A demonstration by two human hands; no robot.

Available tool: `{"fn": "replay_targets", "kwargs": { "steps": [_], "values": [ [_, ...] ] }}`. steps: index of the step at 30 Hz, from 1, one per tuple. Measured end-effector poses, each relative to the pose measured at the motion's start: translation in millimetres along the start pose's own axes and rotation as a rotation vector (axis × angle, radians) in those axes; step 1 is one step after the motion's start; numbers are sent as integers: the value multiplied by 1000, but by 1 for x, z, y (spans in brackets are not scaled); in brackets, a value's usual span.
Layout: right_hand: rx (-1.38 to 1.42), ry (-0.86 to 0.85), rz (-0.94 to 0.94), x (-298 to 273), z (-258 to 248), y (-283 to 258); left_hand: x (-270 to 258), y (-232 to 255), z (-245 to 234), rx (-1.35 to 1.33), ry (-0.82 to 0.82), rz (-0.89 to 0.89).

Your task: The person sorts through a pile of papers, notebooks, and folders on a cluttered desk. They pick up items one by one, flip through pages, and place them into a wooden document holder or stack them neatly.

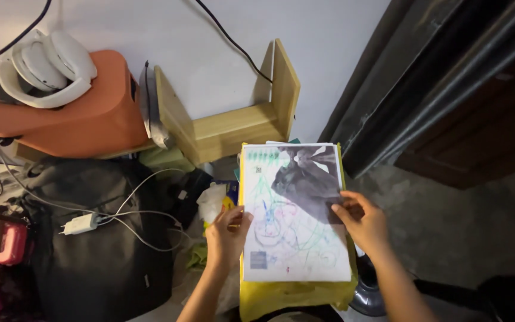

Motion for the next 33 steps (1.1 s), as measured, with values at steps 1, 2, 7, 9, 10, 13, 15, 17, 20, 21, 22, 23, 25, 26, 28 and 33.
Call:
{"fn": "replay_targets", "kwargs": {
  "steps": [1,2,7,9,10,13,15,17,20,21,22,23,25,26,28,33],
  "values": [
    [26,8,33,-1,1,1,0,-6,2,9,-49,-132],
    [52,16,67,-2,2,2,-2,-12,4,19,-98,-264],
    [273,39,222,-5,10,20,-4,-16,2,-47,-137,-396],
    [339,94,224,-3,13,34,-2,-29,5,-128,-96,-349],
    [392,76,249,-3,15,40,-2,-33,7,-141,-109,-352],
    [522,37,295,-11,3,21,-2,-48,12,-205,-120,-385],
    [598,14,314,-17,-3,7,-2,-45,13,-255,-117,-418],
    [648,18,295,-20,-2,4,-3,-31,11,-333,-80,-491],
    [552,6,227,-19,-9,5,1,-26,7,-388,-27,-515],
    [551,8,227,-20,-8,5,0,-27,9,-390,-29,-515],
    [516,-7,170,-21,-8,3,-1,-27,11,-384,-43,-510],
    [481,-26,113,-20,-8,1,-2,-26,13,-377,-55,-507],
    [452,-34,115,-25,-12,-7,-8,-20,15,-394,-63,-504],
    [425,-41,116,-27,-13,-11,-11,-18,17,-411,-71,-499],
    [450,-49,131,-27,-14,-4,-7,-13,14,-303,-75,-416],
    [530,-14,177,-28,-9,12,-7,13,6,-68,-87,-324]
  ]
}}
Point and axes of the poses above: each hand's wrist, its own x-axis towards the middle knuckle, its own z-axis out of the palm, y = z × x, the point moved 5 cm from there along x, towards the middle knuckle, and after that the axes turned 11 degrees about y, right-handed, at the moved point
